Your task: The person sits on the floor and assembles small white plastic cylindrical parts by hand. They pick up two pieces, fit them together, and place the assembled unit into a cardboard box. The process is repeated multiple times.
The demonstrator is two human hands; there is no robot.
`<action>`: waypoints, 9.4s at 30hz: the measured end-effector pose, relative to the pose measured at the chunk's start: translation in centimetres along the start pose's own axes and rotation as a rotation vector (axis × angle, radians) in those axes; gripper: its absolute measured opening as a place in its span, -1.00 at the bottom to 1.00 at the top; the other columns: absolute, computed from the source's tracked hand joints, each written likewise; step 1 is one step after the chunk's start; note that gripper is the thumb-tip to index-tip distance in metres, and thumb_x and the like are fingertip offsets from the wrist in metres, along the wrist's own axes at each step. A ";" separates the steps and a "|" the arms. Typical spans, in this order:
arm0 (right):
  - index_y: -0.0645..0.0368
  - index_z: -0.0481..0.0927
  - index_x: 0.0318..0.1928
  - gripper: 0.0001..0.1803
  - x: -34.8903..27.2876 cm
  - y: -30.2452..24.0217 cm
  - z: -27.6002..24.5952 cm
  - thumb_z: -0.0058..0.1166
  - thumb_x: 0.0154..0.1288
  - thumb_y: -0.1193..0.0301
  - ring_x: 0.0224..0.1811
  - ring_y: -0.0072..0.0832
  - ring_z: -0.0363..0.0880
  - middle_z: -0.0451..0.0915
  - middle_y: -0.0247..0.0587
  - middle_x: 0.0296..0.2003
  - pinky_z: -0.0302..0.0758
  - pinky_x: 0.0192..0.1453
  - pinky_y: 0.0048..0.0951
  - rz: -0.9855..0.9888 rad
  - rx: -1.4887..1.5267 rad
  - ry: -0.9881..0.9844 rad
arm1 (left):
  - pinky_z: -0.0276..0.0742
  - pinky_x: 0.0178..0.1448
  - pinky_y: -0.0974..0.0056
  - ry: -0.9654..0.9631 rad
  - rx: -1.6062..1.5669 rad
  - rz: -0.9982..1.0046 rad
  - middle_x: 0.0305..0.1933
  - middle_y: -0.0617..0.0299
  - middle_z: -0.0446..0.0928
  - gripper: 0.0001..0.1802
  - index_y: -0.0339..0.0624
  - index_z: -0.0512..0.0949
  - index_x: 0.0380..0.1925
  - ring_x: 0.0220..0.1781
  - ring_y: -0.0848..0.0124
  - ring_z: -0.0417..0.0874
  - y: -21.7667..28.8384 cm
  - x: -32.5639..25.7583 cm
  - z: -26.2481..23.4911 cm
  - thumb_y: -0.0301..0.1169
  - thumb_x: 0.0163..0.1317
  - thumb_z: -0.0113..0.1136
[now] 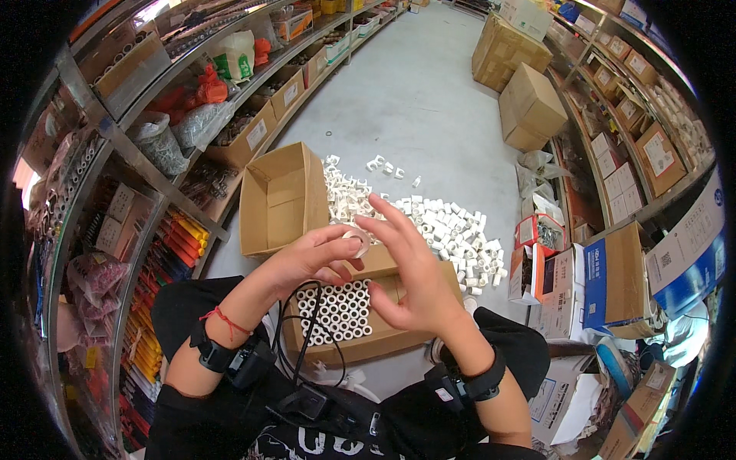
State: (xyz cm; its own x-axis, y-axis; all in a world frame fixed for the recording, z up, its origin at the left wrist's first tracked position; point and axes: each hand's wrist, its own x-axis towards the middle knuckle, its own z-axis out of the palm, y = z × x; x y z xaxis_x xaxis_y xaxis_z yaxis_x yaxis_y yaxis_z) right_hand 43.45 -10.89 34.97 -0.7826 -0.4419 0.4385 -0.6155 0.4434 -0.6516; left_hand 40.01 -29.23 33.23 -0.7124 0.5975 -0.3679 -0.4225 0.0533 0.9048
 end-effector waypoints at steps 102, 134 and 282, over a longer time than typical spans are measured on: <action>0.26 0.59 -0.49 -0.81 -6.2 14.2 7.3 0.20 -0.19 0.42 -0.51 -0.28 0.57 0.57 -0.07 -0.54 0.51 -0.36 -0.37 0.712 -0.462 -0.212 | 0.33 -0.07 0.43 0.268 0.015 0.141 -0.06 0.30 0.40 -0.53 -0.14 0.36 0.04 -0.08 0.57 0.41 -0.4 0.3 -1.5 -0.19 0.14 0.07; 0.31 0.49 -0.37 -0.79 -20.6 23.5 21.6 0.12 -0.11 0.54 -0.41 -0.32 0.53 0.49 -0.03 -0.38 0.48 -0.42 -0.41 0.788 -0.015 -0.065 | 0.38 -0.03 0.33 0.308 -0.090 0.273 -0.11 0.14 0.47 -0.66 -0.28 0.48 -0.19 -0.10 0.38 0.48 -2.0 -0.9 -2.8 -0.30 0.06 0.09; 0.28 0.52 -0.54 -0.77 -13.5 41.8 11.5 0.19 -0.21 0.38 -0.29 -0.04 0.47 0.45 0.06 -0.32 0.45 -0.21 -0.18 0.912 -0.536 0.151 | 0.34 -0.14 0.48 0.442 -0.104 -0.184 -0.06 0.35 0.43 -0.69 -0.16 0.40 -0.05 -0.09 0.57 0.47 -1.1 5.6 -6.0 -0.34 0.22 0.01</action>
State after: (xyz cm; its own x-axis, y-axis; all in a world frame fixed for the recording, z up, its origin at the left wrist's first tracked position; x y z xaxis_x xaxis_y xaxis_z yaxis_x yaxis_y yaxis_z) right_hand 29.37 4.62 -5.35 -0.9490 0.3147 0.0188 0.2763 0.8588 -0.4314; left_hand 33.17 -30.76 28.90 -0.7808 0.1881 -0.5958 -0.6013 0.0328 0.7984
